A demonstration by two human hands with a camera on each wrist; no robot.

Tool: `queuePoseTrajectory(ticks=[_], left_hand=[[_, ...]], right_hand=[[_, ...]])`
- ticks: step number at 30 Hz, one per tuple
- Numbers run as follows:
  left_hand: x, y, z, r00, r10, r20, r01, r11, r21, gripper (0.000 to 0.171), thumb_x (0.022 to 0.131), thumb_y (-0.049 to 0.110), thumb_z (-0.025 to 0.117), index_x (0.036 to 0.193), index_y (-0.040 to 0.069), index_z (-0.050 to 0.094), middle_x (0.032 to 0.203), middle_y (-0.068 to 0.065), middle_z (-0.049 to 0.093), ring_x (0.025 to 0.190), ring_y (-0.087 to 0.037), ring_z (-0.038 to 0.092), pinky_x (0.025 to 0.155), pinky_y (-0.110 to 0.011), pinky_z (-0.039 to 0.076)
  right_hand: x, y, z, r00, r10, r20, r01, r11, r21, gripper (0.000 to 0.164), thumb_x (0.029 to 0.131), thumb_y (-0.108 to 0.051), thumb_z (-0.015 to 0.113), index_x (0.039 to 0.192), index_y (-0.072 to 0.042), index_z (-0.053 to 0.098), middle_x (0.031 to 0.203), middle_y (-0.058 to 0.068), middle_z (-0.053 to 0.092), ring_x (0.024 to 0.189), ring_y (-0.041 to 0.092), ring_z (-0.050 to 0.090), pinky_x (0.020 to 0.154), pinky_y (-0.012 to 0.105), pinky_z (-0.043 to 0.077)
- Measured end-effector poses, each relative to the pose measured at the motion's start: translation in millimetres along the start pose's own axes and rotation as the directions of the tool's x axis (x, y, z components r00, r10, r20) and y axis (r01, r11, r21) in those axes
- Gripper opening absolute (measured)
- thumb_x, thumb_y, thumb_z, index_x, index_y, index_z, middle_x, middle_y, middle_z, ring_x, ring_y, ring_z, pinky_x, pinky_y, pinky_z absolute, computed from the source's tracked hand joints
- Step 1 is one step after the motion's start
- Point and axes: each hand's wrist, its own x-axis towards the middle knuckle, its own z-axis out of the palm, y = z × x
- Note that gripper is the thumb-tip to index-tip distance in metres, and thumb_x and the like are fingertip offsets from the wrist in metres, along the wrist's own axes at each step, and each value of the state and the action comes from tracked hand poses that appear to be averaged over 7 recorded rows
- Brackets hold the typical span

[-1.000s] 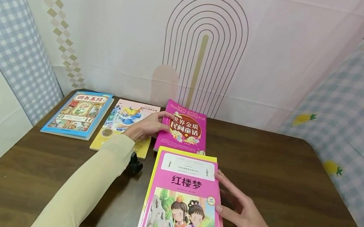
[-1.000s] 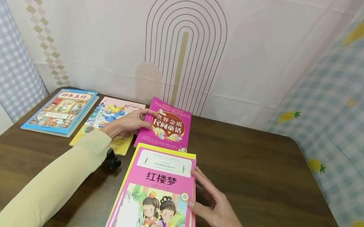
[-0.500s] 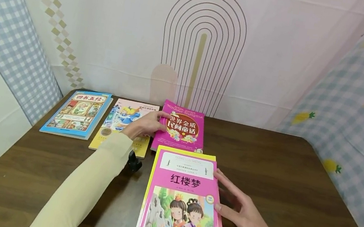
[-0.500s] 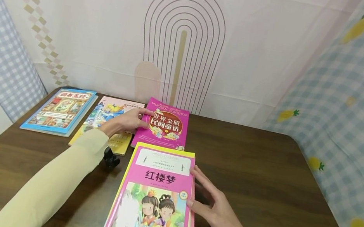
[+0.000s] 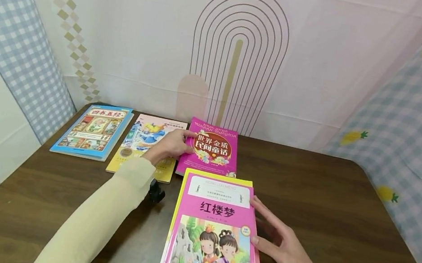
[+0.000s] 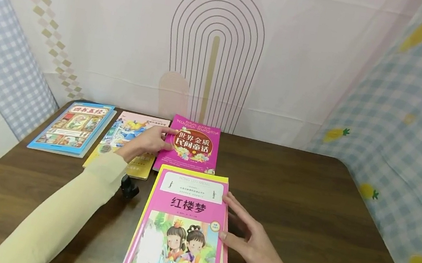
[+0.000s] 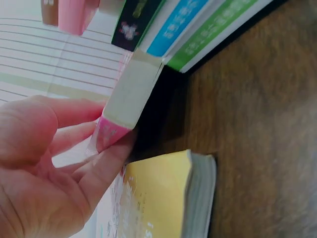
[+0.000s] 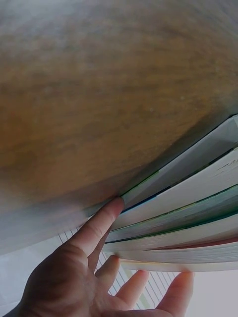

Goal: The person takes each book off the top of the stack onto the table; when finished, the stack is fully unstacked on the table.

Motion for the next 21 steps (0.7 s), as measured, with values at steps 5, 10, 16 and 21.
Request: queuePoseTrajectory(ticks=[5, 10, 16, 21], left_hand=[[-7.3, 1.0, 0.4, 0.997, 0.034, -0.071, -0.025, 0.991, 0.13, 0.062, 0.097, 0.017, 0.077, 0.154, 0.009, 0.055, 0.139, -0.023, 0.063, 0.091, -0.023, 0.069, 0.07, -0.026, 0.06], [-18.4, 5.0, -3.1, 0.996, 0.032, -0.077, -0.018, 0.984, 0.18, 0.061, 0.093, 0.016, 0.082, 0.15, 0.007, 0.059, 0.135, -0.022, 0.067, 0.092, -0.025, 0.072, 0.069, -0.028, 0.063], [-30.2, 12.0, -5.0, 0.995, 0.039, -0.091, -0.016, 0.97, 0.241, 0.059, 0.093, 0.012, 0.081, 0.148, 0.009, 0.061, 0.127, -0.019, 0.072, 0.101, -0.028, 0.073, 0.074, -0.029, 0.063], [-38.6, 13.8, -4.6, 0.993, 0.054, -0.106, -0.024, 0.963, 0.267, 0.054, 0.096, 0.014, 0.078, 0.147, 0.007, 0.061, 0.129, -0.017, 0.074, 0.115, -0.031, 0.073, 0.089, -0.037, 0.063]], right_hand=[[-1, 0, 0, 1.0, -0.002, -0.002, 0.002, 1.0, -0.006, 0.067, 0.106, -0.007, 0.061, 0.166, -0.023, 0.036, 0.177, 0.01, 0.02, 0.15, 0.061, 0.028, 0.108, 0.021, 0.049], [0, 0, 0, 1.0, 0.003, 0.005, -0.003, 1.0, 0.004, 0.067, 0.106, -0.007, 0.06, 0.167, -0.023, 0.035, 0.178, 0.009, 0.019, 0.151, 0.06, 0.026, 0.107, 0.021, 0.049], [0, 0, 0, 1.0, 0.005, 0.008, -0.006, 1.0, 0.017, 0.068, 0.106, -0.006, 0.059, 0.167, -0.021, 0.034, 0.178, 0.012, 0.018, 0.15, 0.062, 0.027, 0.105, 0.023, 0.052], [0, 0, -1, 1.0, 0.022, 0.005, -0.022, 1.0, 0.013, 0.067, 0.106, -0.007, 0.059, 0.167, -0.022, 0.034, 0.178, 0.013, 0.016, 0.149, 0.062, 0.029, 0.103, 0.025, 0.054]])
